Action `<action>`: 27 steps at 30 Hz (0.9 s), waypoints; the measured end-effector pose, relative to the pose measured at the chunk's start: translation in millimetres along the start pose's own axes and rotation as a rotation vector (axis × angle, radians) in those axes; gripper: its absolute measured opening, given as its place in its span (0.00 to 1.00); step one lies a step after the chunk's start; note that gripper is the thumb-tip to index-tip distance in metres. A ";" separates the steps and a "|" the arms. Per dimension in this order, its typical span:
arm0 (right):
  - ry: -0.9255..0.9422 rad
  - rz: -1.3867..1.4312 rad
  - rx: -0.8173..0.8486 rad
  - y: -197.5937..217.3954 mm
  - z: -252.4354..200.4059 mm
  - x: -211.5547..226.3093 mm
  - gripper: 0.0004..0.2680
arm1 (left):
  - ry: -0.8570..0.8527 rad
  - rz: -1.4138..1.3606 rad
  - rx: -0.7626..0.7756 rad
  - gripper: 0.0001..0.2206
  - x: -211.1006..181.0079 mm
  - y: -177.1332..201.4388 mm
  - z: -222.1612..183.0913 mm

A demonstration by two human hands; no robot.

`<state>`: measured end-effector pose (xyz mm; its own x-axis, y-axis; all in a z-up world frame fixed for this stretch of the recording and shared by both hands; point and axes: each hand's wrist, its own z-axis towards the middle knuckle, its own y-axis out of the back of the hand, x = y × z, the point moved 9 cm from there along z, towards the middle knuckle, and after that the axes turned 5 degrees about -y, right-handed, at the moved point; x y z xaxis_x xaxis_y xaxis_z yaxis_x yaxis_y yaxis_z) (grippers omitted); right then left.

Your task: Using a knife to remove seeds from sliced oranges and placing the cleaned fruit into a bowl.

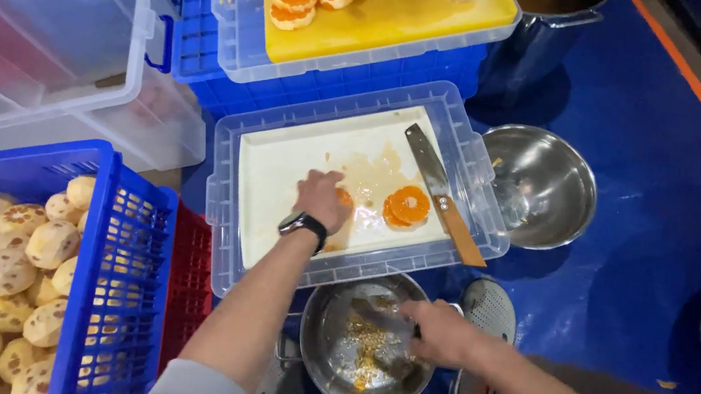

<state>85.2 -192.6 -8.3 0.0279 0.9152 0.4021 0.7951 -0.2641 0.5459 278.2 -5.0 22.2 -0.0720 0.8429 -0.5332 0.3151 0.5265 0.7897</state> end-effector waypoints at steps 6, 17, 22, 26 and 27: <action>-0.077 0.082 -0.224 140.2 -65.1 37.5 0.14 | -0.008 0.154 0.060 0.35 18.3 3.4 -15.6; -0.072 -0.120 -0.400 190.6 5.6 42.5 0.11 | 0.037 -0.153 0.048 0.26 13.5 -12.4 -12.2; -0.065 -0.202 -0.350 192.3 -5.2 55.5 0.10 | 0.082 -0.324 0.081 0.22 18.5 -2.3 -29.5; 0.033 -0.127 -0.352 188.1 0.4 58.5 0.09 | 0.116 -0.612 0.112 0.21 4.7 38.6 -83.4; 0.100 -0.097 -0.348 184.4 3.7 63.0 0.09 | 0.111 -0.632 0.129 0.21 0.4 50.8 -99.3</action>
<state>235.8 -182.5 115.0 -0.1105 0.9115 0.3962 0.5372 -0.2806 0.7954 200.2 33.1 92.3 -0.3757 0.3854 -0.8428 0.2901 0.9126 0.2880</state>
